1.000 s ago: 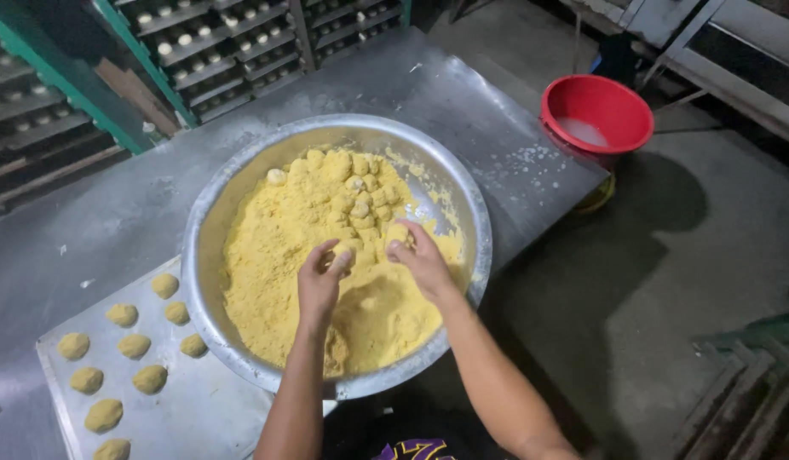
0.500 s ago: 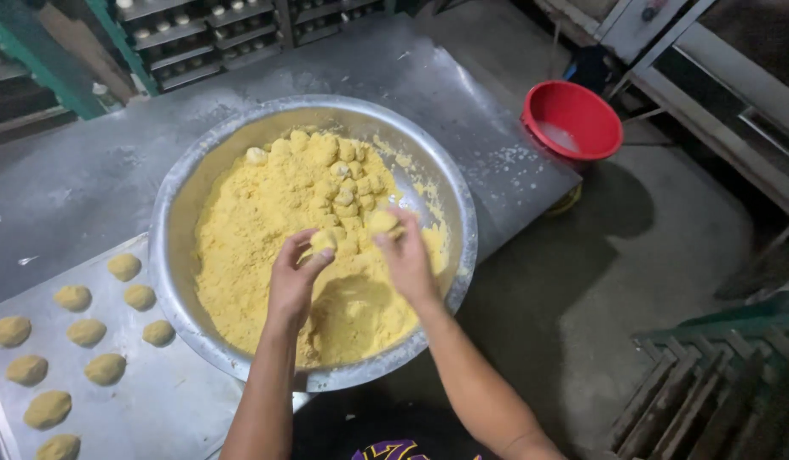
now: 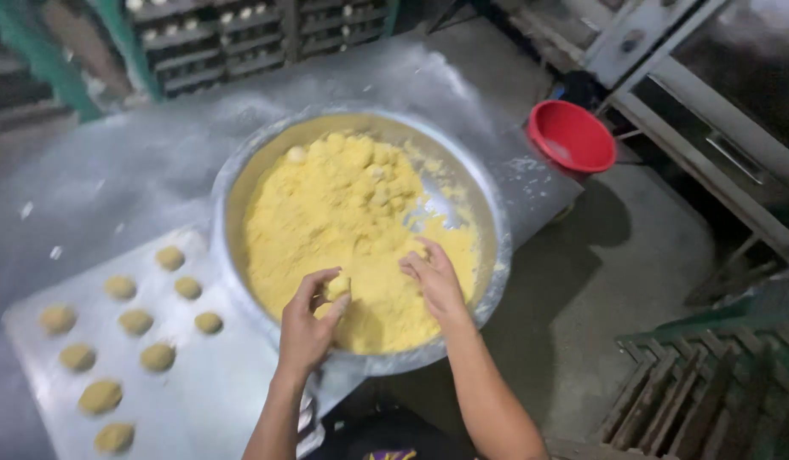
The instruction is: The person is coating small dough balls in a yellow powder (likely cornmeal or a similar flour) and placing them on a metal tray for baking.
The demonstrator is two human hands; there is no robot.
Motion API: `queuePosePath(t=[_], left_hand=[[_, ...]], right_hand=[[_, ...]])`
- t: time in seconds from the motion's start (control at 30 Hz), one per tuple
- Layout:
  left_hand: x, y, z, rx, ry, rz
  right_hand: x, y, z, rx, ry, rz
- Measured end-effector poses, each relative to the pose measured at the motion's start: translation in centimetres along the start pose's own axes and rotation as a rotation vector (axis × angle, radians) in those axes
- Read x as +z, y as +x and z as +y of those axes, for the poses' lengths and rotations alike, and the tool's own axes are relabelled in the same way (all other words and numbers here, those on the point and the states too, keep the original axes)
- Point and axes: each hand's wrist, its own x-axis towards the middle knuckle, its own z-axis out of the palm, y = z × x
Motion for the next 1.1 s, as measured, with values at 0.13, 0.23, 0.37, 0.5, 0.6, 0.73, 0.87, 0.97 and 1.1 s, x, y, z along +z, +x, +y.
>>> queuePosePath(t=[0.13,0.23,0.37,0.5,0.6,0.73,0.87,0.97,1.1], left_hand=[[-6.6,-7.2,-3.2,-0.065,-0.048,0.146],[-11.3,-12.9,-5.1,0.033,0.051,0.139],[-15.0,-18.2,-9.7,-0.173,0.103,0.211],[-18.1,-20.0,-11.0,-0.179,0.394,0.33],[-18.9,-18.2,-11.6,-0.059,0.433,0.387],[-19.6,-12.6,-14.9,0.066,0.565,0.343],[-18.0,-10.6,-22.0,0.097,0.661,0.388],[-18.3,-9.3,-19.7,0.09,0.71,0.331],[-18.6,-9.8,-20.7,-0.005,0.809,0.339]], right_hand=[[8.2,-6.7,0.3,0.013,-0.058,-0.201],[14.5,-13.4,-1.1,0.153,-0.296,-0.237],[20.6,-17.6,3.5,-0.107,-0.723,-0.499],[24.4,-17.3,9.3,-0.384,-0.936,-0.544],[26.8,-15.1,11.4,-0.605,-0.913,-0.44],[27.6,-13.9,14.9,-0.761,-0.974,-0.376],[24.7,-11.8,22.1,-0.815,-1.105,-0.41],[26.4,-11.7,18.8,-0.706,-1.207,-0.34],[27.4,-16.6,7.0,-0.377,-0.943,-0.409]])
